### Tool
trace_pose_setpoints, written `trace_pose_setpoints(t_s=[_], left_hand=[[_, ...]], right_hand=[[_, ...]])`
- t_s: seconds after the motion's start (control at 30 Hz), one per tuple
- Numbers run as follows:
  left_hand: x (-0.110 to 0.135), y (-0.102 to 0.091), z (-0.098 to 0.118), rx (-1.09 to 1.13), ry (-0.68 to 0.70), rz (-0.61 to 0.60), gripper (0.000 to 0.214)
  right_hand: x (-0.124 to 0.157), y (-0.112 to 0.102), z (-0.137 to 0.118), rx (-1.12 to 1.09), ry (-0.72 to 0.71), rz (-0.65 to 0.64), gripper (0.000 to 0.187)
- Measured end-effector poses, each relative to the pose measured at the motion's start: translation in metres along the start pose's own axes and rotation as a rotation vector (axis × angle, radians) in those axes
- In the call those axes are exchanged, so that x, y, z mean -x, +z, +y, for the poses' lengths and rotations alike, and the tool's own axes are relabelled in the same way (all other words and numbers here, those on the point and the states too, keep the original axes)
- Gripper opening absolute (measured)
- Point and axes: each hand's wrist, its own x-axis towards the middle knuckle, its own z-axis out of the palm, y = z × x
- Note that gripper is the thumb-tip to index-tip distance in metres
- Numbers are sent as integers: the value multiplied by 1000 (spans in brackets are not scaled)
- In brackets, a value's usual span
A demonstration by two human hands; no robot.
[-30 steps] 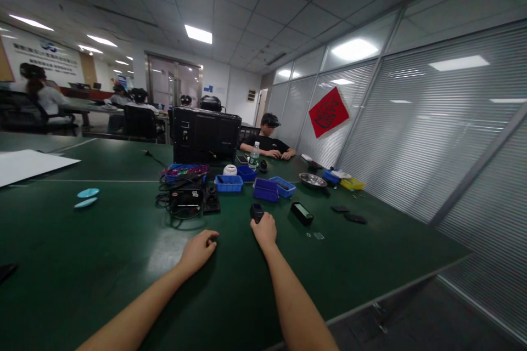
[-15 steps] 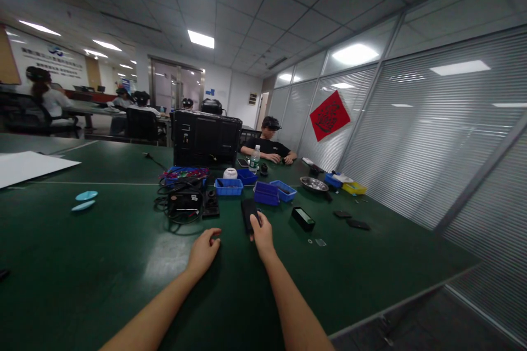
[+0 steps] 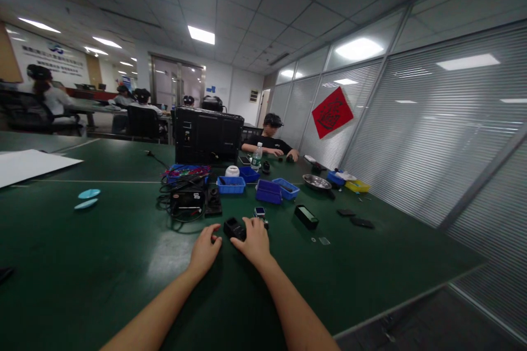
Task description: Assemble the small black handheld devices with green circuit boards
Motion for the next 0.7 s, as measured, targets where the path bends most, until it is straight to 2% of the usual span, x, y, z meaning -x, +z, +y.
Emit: trace_pose_setpoints(t_s=[0.07, 0.17, 0.33, 0.4, 0.47, 0.53, 0.63, 0.7], left_hand=[[0, -1, 1, 8, 0, -2, 37], [0, -2, 2, 18, -1, 0, 36], [-1, -2, 2, 32, -30, 5, 36], [-2, -1, 2, 47, -33, 15, 36], [-3, 0, 0, 63, -23, 26, 36], [-3, 1, -2, 73, -12, 32, 36], [-4, 3, -6, 69, -7, 33, 36], [-4, 3, -7, 58, -8, 29, 36]], right_hand=[[2, 3, -2, -7, -42, -19, 67], [1, 11, -3, -100, -53, -44, 60], [-6, 10, 4, -330, 145, -128, 40], [-8, 3, 7, -278, 162, -82, 41], [-8, -3, 8, -183, 115, 7, 42], [-6, -6, 7, -116, 44, 44, 43], [-3, -2, 4, -41, -38, -9, 48], [-3, 3, 3, -19, -50, -45, 44]])
